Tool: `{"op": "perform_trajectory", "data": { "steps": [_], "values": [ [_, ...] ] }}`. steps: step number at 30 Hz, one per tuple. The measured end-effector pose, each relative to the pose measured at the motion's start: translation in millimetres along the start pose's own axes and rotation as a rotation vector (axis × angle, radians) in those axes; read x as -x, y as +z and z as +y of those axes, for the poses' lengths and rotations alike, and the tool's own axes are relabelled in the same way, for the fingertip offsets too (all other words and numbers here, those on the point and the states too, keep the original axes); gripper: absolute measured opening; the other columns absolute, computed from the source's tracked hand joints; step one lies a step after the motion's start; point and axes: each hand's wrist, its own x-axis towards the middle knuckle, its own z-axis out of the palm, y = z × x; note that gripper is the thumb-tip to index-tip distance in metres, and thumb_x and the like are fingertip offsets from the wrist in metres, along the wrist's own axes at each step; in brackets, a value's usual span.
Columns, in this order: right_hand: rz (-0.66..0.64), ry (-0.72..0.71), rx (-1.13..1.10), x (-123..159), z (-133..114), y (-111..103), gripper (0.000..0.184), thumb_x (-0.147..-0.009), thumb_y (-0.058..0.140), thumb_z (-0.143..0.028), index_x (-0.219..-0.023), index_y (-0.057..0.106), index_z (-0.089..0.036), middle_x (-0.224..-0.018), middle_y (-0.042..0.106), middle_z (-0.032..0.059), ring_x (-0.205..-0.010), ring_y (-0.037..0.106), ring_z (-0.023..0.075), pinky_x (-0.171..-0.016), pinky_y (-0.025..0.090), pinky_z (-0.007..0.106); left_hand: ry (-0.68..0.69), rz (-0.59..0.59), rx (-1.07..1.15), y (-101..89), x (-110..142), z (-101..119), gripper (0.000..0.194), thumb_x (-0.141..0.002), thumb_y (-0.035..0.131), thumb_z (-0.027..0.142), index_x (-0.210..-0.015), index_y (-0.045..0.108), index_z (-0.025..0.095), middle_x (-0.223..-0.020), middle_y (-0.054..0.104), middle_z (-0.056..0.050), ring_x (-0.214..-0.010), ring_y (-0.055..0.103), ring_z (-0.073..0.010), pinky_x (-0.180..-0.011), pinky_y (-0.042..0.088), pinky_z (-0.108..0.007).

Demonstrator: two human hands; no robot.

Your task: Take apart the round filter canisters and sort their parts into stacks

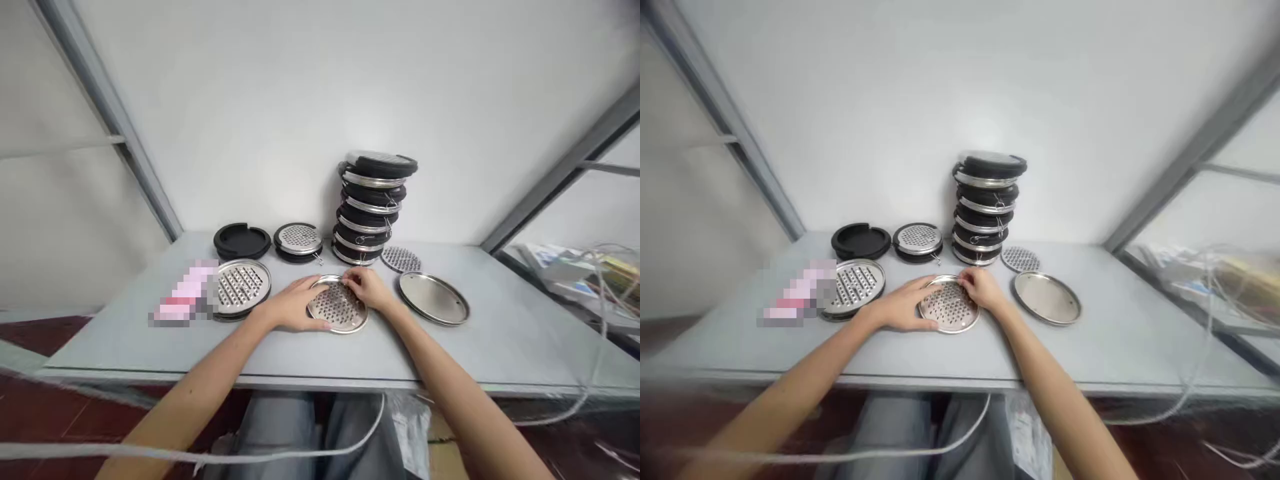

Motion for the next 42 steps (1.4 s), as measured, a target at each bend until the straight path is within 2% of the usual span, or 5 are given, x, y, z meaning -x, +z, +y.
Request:
{"op": "perform_trajectory", "data": {
  "steps": [25,31,39,42],
  "values": [
    [0.058,0.075,0.040,0.4,-4.2,2.2,0.012,-0.080,0.054,-0.020,-0.074,0.064,-0.018,-0.067,0.066,0.0019,-0.060,0.055,0.0143,-0.061,0.038,0.025,0.004,0.047,0.003,4.3,-0.1,-2.8,0.095,-0.069,0.060,0.074,-0.146,0.032,0.024,-0.155,0.021,-0.012,-0.142,0.020,-0.0323,-0.115,0.022,-0.044],
    [0.066,0.050,0.056,-0.9,-6.0,3.6,0.012,-0.080,0.054,-0.018,-0.072,0.063,-0.018,-0.070,0.067,0.0035,-0.062,0.056,0.0148,-0.062,0.038,0.025,0.002,0.055,0.016,5.6,-1.3,-4.2,0.096,-0.068,0.060,0.075,-0.145,0.034,0.023,-0.155,0.021,-0.012,-0.141,0.021,-0.0342,-0.114,0.022,-0.046],
    [0.089,0.057,-0.073,0.8,-1.9,3.3,0.010,-0.079,0.056,-0.022,-0.077,0.065,-0.018,-0.072,0.068,0.0031,-0.064,0.058,0.0154,-0.065,0.043,0.027,-0.021,0.032,0.021,0.9,0.1,-1.3,0.095,-0.069,0.061,0.073,-0.146,0.033,0.025,-0.156,0.019,-0.009,-0.142,0.020,-0.0331,-0.115,0.021,-0.044],
    [0.146,0.039,-0.097,1.1,0.5,1.5,0.011,-0.080,0.056,-0.023,-0.078,0.066,-0.018,-0.073,0.066,0.0028,-0.065,0.057,0.0154,-0.065,0.044,0.027,-0.042,0.009,0.020,-1.2,0.0,-0.8,0.095,-0.069,0.060,0.075,-0.146,0.031,0.027,-0.157,0.018,-0.008,-0.142,0.019,-0.0327,-0.115,0.021,-0.045]
  ]
}}
